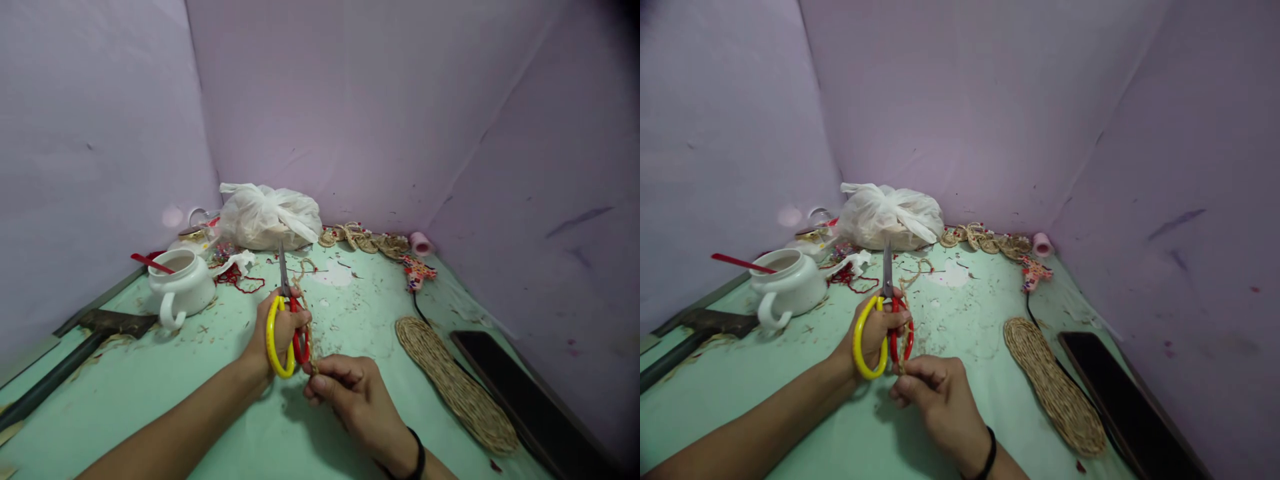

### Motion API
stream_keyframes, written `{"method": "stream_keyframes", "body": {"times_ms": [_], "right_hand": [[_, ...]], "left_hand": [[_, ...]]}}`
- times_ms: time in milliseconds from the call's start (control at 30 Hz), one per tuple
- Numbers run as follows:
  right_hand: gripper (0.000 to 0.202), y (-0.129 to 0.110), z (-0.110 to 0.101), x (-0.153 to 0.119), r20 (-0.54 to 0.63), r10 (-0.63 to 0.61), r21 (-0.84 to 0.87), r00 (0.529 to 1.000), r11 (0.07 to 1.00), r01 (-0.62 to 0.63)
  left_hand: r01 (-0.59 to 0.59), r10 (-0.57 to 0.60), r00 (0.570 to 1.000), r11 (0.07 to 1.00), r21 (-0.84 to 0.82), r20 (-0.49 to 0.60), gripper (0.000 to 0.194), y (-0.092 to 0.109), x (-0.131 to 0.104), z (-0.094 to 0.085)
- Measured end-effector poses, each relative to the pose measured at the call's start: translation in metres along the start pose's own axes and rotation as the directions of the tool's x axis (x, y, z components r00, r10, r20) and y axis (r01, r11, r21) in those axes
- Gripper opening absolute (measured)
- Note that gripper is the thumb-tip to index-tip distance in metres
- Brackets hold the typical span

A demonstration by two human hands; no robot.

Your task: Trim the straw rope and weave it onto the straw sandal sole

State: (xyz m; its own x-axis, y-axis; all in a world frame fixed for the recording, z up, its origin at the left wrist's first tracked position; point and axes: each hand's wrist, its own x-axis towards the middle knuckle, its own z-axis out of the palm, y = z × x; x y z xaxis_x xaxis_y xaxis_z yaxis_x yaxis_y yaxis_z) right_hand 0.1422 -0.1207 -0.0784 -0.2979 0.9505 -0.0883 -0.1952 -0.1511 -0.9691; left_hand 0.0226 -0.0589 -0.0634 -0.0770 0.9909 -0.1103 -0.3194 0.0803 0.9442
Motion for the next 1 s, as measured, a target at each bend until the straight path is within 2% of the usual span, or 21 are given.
{"method": "stream_keyframes", "body": {"times_ms": [133, 200, 233, 267, 333, 433, 467, 500, 567, 633, 733, 833, 1000], "right_hand": [[0.016, -0.004, -0.001, 0.001, -0.046, 0.057, 0.07, 0.997, 0.996, -0.054], [0.024, -0.009, -0.004, 0.004, -0.116, 0.122, 0.157, 0.986, 0.982, -0.103], [0.028, -0.011, -0.007, 0.006, -0.15, 0.142, 0.193, 0.978, 0.975, -0.112], [0.031, -0.014, -0.01, 0.007, -0.18, 0.15, 0.217, 0.972, 0.97, -0.109], [0.031, -0.019, -0.017, 0.009, -0.218, 0.138, 0.231, 0.966, 0.969, -0.086], [0.027, -0.024, -0.024, 0.008, -0.248, 0.113, 0.207, 0.962, 0.976, -0.061], [0.025, -0.026, -0.025, 0.007, -0.26, 0.101, 0.184, 0.96, 0.982, -0.054], [0.024, -0.026, -0.026, 0.007, -0.273, 0.088, 0.15, 0.958, 0.988, -0.048], [0.021, -0.027, -0.026, 0.007, -0.312, 0.053, 0.058, 0.949, 0.998, -0.037], [0.021, -0.026, -0.026, 0.008, -0.366, 0.01, -0.036, 0.931, 0.999, -0.025], [0.02, -0.026, -0.025, 0.01, -0.434, -0.046, -0.117, 0.9, 0.993, -0.005], [0.019, -0.028, -0.025, 0.01, -0.419, -0.071, -0.152, 0.905, 0.988, 0.007], [0.018, -0.029, -0.023, 0.009, -0.381, -0.039, -0.13, 0.924, 0.991, -0.012]], "left_hand": [[-0.047, 0.044, 0.998, 0.995, 0.091, 0.04, 0.028, 0.003, 0.006, -0.005], [-0.113, 0.089, 0.991, 0.957, 0.267, 0.1, 0.021, 0.011, 0.008, -0.013], [-0.164, 0.122, 0.984, 0.906, 0.39, 0.131, 0.018, 0.016, 0.009, -0.018], [-0.235, 0.17, 0.971, 0.818, 0.525, 0.171, 0.017, 0.02, 0.008, -0.023], [-0.415, 0.262, 0.91, 0.559, 0.718, 0.321, 0.016, 0.026, 0.004, -0.033], [-0.654, 0.23, 0.756, 0.229, 0.722, 0.612, 0.024, 0.025, -0.006, -0.038], [-0.698, 0.191, 0.715, 0.145, 0.701, 0.672, 0.029, 0.023, -0.008, -0.038], [-0.72, 0.152, 0.691, 0.067, 0.69, 0.707, 0.034, 0.021, -0.01, -0.036], [-0.712, 0.105, 0.69, -0.08, 0.697, 0.716, 0.041, 0.017, -0.012, -0.033], [-0.682, 0.116, 0.7, -0.185, 0.708, 0.704, 0.044, 0.015, -0.012, -0.031], [-0.67, 0.158, 0.676, -0.276, 0.689, 0.72, 0.042, 0.015, -0.011, -0.03], [-0.682, 0.159, 0.647, -0.315, 0.66, 0.745, 0.036, 0.015, -0.012, -0.031], [-0.679, 0.125, 0.656, -0.332, 0.654, 0.744, 0.037, 0.014, -0.012, -0.031]]}}
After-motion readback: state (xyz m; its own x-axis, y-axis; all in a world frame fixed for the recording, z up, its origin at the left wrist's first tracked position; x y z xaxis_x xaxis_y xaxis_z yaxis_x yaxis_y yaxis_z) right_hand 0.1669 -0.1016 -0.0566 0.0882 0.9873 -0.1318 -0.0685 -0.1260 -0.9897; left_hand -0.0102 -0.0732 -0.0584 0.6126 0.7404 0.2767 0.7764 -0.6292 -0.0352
